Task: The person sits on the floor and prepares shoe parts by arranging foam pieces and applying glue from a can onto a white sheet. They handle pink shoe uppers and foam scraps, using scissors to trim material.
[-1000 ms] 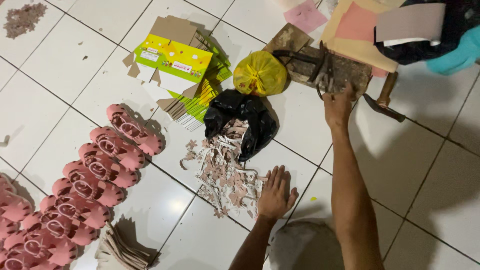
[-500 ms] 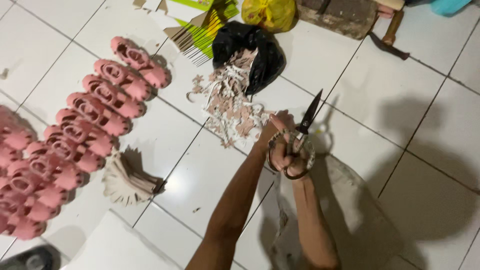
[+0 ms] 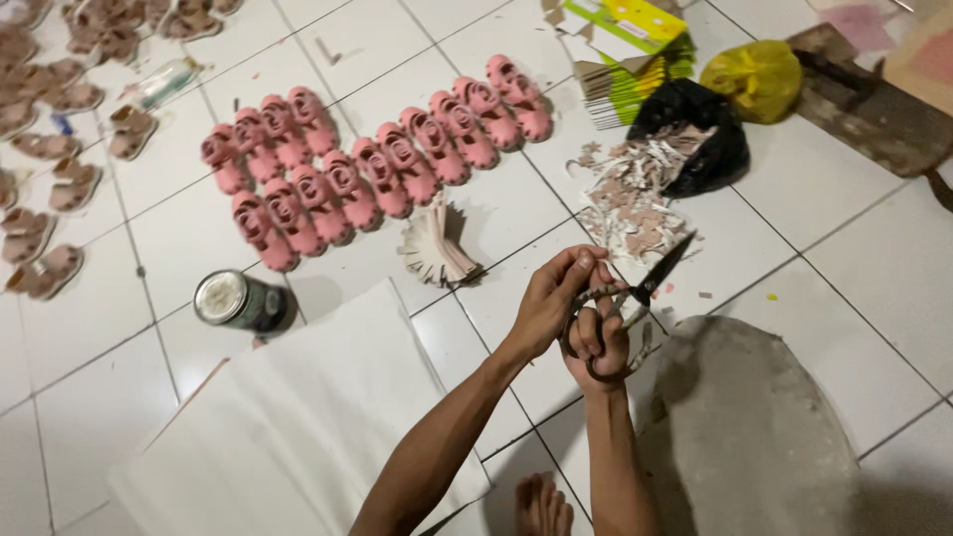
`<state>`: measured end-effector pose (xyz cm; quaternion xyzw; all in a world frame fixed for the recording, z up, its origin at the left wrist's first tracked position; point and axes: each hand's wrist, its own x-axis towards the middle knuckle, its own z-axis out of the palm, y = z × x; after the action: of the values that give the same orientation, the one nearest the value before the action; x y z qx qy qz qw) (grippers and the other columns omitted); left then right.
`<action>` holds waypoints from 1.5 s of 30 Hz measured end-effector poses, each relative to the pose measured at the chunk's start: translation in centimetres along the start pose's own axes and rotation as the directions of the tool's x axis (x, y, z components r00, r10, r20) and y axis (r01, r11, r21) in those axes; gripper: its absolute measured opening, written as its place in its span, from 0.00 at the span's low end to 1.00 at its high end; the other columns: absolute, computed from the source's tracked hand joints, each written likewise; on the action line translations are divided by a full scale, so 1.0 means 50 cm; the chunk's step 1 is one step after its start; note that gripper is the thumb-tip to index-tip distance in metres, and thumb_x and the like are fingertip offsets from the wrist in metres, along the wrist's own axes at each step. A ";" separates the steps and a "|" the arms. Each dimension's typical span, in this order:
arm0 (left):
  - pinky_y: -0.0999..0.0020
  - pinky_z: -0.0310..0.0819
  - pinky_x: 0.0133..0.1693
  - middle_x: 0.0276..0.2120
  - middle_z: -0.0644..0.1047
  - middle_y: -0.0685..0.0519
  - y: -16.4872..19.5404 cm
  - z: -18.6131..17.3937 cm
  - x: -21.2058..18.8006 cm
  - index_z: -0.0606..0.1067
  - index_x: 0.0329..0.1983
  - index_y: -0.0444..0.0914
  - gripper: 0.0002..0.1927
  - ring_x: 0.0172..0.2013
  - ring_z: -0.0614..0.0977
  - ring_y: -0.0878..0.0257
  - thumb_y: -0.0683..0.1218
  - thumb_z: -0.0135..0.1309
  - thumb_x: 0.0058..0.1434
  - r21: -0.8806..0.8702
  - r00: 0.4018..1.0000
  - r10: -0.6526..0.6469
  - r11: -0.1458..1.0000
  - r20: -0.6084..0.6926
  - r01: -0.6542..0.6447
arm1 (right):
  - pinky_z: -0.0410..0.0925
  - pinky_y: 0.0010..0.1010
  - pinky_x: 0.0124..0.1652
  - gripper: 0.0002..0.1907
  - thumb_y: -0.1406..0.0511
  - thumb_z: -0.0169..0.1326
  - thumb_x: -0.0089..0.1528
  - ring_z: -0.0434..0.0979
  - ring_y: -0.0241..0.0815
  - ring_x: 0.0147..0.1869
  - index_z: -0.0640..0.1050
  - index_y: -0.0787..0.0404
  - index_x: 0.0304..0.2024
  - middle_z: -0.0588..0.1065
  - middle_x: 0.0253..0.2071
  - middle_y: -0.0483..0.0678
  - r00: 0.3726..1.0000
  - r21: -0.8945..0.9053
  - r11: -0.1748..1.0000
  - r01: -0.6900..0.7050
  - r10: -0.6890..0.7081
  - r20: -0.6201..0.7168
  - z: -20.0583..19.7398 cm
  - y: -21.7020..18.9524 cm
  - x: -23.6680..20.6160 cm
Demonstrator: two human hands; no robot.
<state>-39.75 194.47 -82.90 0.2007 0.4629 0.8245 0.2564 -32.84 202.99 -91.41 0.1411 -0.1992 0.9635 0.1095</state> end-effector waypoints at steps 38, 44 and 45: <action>0.68 0.78 0.26 0.22 0.75 0.50 0.332 -0.146 -0.132 0.74 0.32 0.31 0.35 0.23 0.79 0.62 0.66 0.36 0.74 -0.025 0.984 -0.148 0.989 -0.103 0.146 | 0.67 0.22 0.25 0.47 0.52 0.60 0.64 0.70 0.32 0.26 0.54 0.64 0.76 0.70 0.31 0.43 0.991 -0.858 0.510 0.056 0.074 0.109 0.388 0.196 0.043; 0.67 0.73 0.29 0.29 0.76 0.48 0.472 -0.160 -0.174 0.74 0.36 0.29 0.31 0.30 0.77 0.62 0.61 0.42 0.81 -0.137 0.997 0.073 0.988 -0.038 -0.077 | 0.69 0.28 0.30 0.35 0.57 0.58 0.71 0.70 0.36 0.34 0.60 0.68 0.71 0.68 0.35 0.45 0.979 -0.846 0.533 -0.021 0.183 0.091 0.531 0.199 0.079; 0.66 0.71 0.29 0.28 0.76 0.46 0.492 -0.173 -0.183 0.72 0.35 0.29 0.34 0.30 0.80 0.59 0.64 0.40 0.81 -0.192 0.999 0.038 0.981 -0.013 -0.040 | 0.70 0.29 0.29 0.34 0.58 0.57 0.70 0.70 0.37 0.34 0.60 0.69 0.70 0.68 0.36 0.46 0.976 -0.897 0.441 -0.037 0.209 0.062 0.552 0.206 0.077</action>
<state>-43.28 172.35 -66.72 0.1800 0.3785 0.8710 0.2563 -32.87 182.88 -69.51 0.1263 -0.6922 0.7061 0.0800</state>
